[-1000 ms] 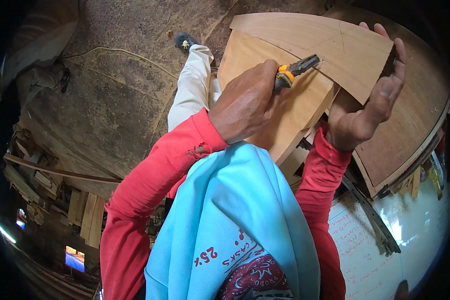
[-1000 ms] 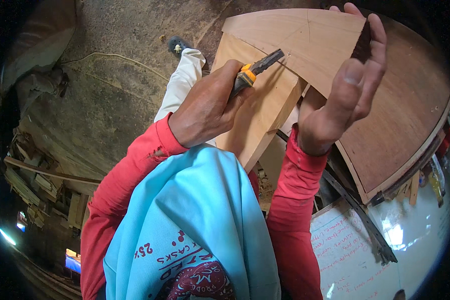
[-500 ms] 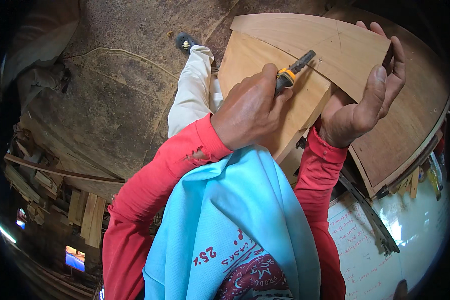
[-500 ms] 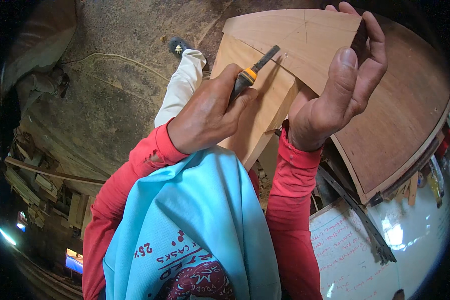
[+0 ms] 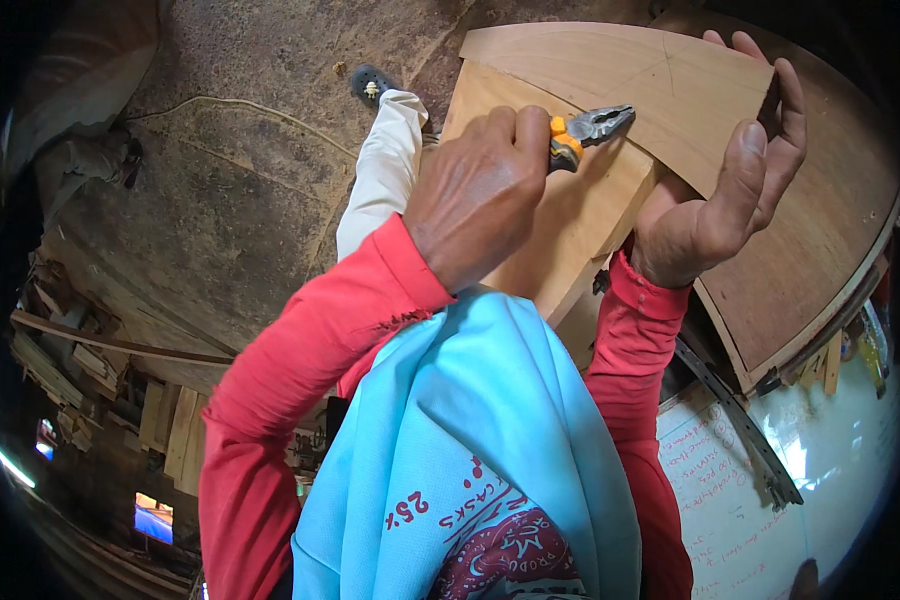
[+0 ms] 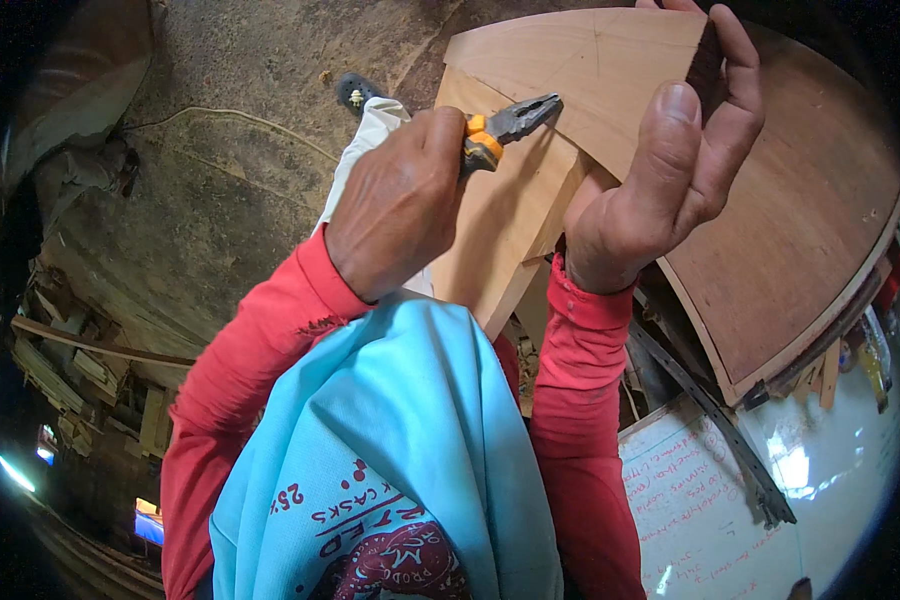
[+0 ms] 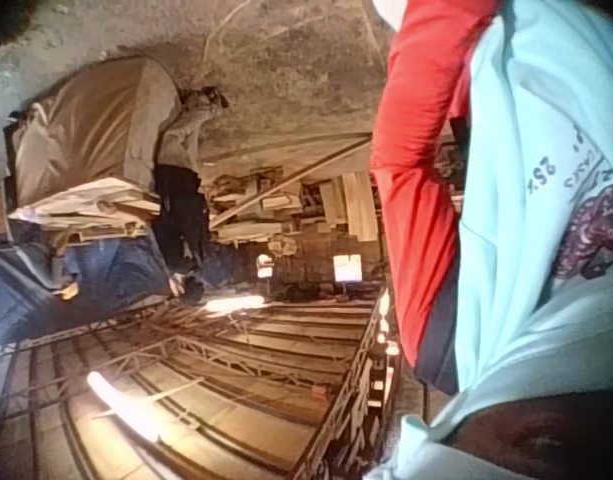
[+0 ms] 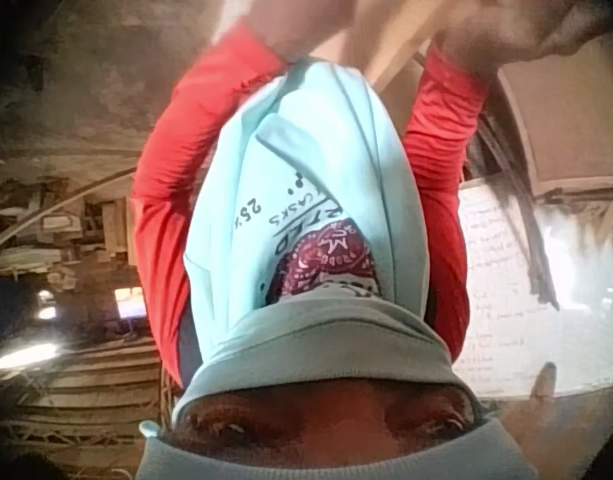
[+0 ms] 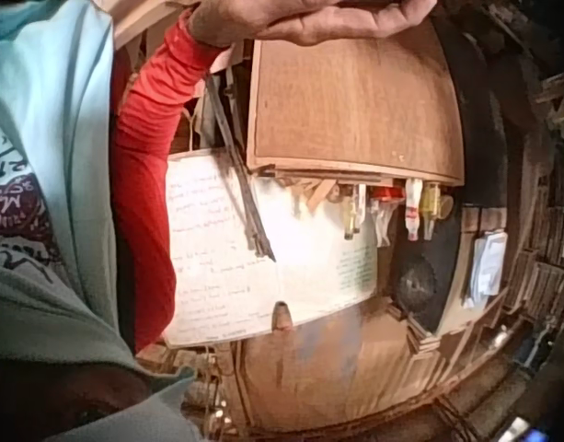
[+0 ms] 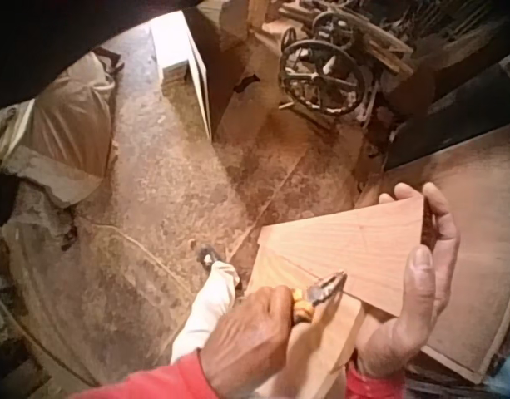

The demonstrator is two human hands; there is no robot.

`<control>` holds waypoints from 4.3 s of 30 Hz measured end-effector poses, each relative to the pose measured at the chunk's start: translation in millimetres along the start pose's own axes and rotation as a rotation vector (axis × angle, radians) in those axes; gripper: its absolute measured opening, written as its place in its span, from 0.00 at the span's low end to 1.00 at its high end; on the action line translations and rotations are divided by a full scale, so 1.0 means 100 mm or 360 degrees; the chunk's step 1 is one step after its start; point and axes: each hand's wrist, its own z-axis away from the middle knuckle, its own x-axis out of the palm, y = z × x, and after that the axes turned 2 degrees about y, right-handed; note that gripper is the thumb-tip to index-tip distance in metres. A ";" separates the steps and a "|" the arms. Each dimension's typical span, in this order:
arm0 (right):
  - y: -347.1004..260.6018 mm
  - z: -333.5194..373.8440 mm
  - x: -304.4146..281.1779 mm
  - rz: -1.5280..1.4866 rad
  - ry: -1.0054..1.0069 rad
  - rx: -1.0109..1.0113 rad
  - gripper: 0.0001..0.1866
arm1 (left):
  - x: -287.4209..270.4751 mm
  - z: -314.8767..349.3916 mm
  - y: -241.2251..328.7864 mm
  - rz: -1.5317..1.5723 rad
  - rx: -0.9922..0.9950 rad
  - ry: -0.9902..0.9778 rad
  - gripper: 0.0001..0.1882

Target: Measure and mark a wooden board using a square and pencil, then use pliers to manipulate a small metal component or fastener on the board.

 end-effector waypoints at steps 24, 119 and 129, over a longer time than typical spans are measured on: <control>0.05 -0.07 -0.05 -0.0019 -0.0073 -0.0041 0.29 | 0.09 0.02 0.09 -0.0002 -0.0169 -0.0061 0.13; -0.01 -0.04 -0.06 -0.0012 0.0005 0.0028 0.27 | -0.54 -0.66 -0.15 -0.1288 0.0798 -0.0092 0.11; 0.00 -0.05 -0.06 -0.0006 -0.0016 -0.0007 0.27 | 0.09 -0.04 -0.19 0.0053 0.0063 0.0077 0.15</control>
